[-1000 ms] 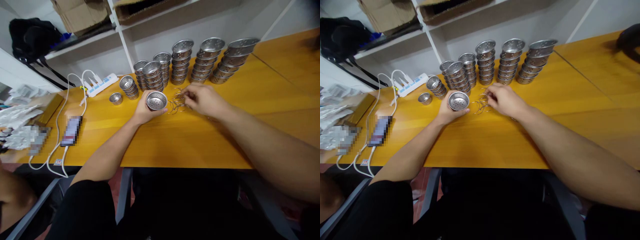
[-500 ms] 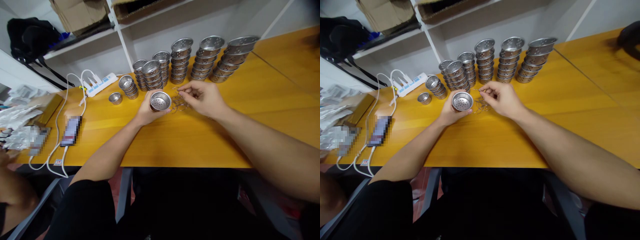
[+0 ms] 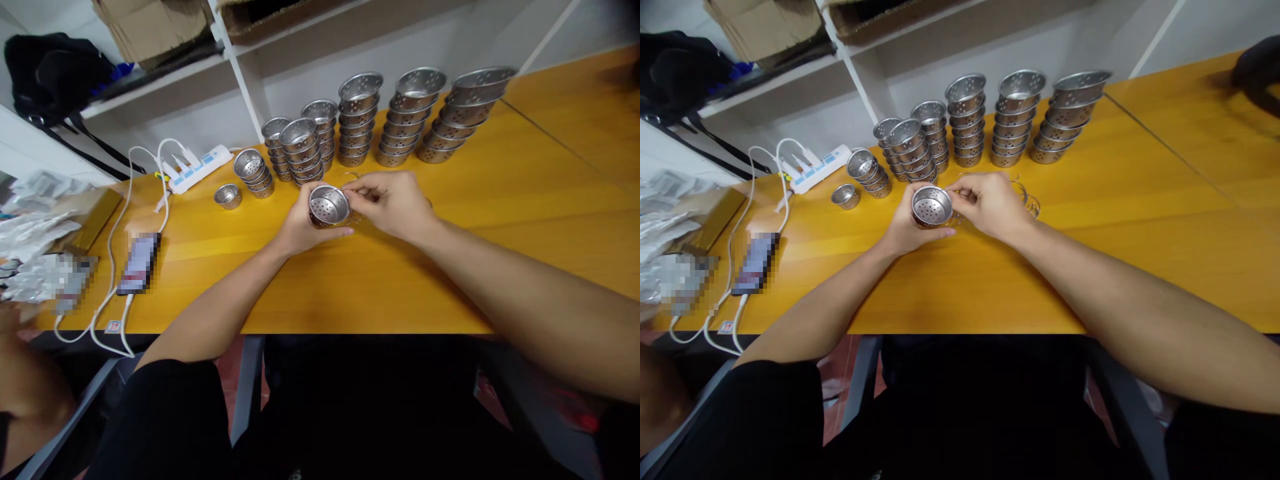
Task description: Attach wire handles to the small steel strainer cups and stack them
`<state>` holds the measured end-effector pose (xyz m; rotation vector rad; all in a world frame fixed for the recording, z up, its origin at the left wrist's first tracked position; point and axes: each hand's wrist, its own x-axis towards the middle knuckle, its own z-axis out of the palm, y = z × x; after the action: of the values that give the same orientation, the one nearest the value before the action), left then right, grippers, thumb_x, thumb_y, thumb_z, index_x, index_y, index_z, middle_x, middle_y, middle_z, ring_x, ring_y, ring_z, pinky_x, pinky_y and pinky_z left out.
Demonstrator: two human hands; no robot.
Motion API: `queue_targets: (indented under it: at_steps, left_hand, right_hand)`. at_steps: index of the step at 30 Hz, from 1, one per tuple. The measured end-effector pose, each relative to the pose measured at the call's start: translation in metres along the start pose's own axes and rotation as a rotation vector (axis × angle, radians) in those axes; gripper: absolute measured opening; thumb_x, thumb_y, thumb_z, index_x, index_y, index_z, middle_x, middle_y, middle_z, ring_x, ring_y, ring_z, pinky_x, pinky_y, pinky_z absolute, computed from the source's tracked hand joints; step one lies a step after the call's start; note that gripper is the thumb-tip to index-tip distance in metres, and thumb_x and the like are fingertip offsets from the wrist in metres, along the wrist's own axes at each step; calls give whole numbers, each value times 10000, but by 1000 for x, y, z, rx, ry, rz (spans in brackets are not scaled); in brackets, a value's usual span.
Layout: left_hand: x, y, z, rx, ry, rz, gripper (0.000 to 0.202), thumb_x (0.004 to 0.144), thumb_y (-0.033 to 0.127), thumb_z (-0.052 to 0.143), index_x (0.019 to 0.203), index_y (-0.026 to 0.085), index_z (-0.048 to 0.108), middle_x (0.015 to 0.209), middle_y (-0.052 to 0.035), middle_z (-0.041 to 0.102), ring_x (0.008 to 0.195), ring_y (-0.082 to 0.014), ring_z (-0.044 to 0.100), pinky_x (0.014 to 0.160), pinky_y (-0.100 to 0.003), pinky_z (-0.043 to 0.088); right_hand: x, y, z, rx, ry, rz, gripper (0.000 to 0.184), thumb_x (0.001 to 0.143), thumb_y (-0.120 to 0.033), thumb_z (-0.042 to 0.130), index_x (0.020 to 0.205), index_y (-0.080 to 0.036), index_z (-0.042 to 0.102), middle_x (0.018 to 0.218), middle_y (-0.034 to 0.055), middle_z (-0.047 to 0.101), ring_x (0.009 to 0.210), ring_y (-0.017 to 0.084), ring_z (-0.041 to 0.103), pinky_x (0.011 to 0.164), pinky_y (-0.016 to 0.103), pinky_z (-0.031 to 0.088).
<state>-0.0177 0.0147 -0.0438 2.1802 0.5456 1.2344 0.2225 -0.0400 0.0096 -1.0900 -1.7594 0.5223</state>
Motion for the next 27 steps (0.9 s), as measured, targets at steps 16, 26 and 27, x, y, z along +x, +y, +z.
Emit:
queue_targets:
  at_steps: [16,26,27]
  left_hand:
    - [-1,17,2,93,-12,-73,913,926,808,953,1525,265,527,1386,-109,756,1216,-268,794,1092,-473,680]
    - [1,7,-5,-196,-123,-195,942,847,854,997,1481,281,601,1355,-78,787,1184,-225,808,1061,-404,696]
    - [0,7,-4,-178,-125,-155,959,848,852,998,1501,284,585,1372,-85,783,1208,-238,814,1085,-427,702]
  right_hand:
    - [2,-4,11,108,59,67,187,1016,-355,846,1171,-272,910,821,19,729,686,206,615,680,393,530]
    - [2,-20,-15,462,-323,34,531,910,-750,1039,954,-295,770,696,-34,659,590,164,534,545,348,439]
    - [2,-20,-14,471,-304,46,540,898,-751,1049,940,-295,763,680,-39,656,575,160,535,538,348,441]
